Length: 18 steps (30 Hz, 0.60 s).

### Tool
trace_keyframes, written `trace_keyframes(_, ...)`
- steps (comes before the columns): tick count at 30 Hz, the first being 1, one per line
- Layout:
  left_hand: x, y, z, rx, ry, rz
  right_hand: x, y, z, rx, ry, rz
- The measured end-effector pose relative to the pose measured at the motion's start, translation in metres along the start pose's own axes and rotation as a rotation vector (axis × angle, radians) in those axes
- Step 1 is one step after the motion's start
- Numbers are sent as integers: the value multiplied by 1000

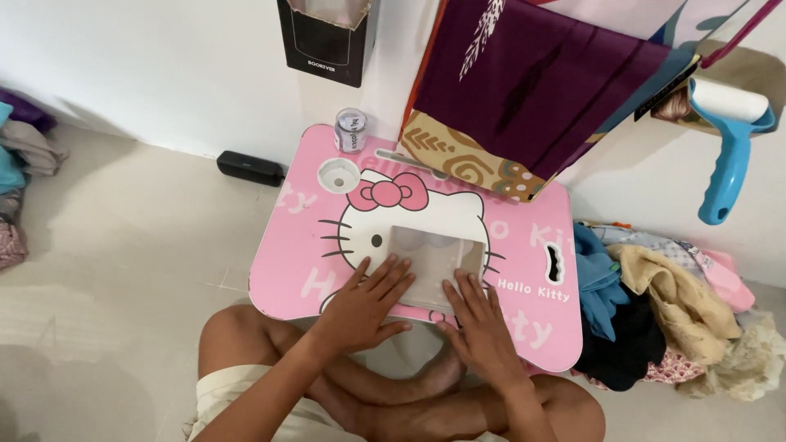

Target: Cleaning a grey floral hijab with a lint roller and then placing it into a plastic bag

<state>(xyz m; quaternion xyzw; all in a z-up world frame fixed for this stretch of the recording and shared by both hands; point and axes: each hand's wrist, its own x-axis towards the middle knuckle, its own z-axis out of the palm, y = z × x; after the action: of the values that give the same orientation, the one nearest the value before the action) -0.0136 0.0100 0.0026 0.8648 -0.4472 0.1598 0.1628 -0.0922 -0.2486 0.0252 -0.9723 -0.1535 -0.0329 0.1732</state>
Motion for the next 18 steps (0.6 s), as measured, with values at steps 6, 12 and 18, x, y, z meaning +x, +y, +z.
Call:
trace_keyframes(6,-3,4,-2,159,30,27,-10,6,1,-217,13,-20)
trace_keyframes(12,-6,7,5,123,-2,7,-33,15,8,-249,8,64)
trace_keyframes(18,-24,20,15,219,130,10,-51,26,28,-263,106,35)
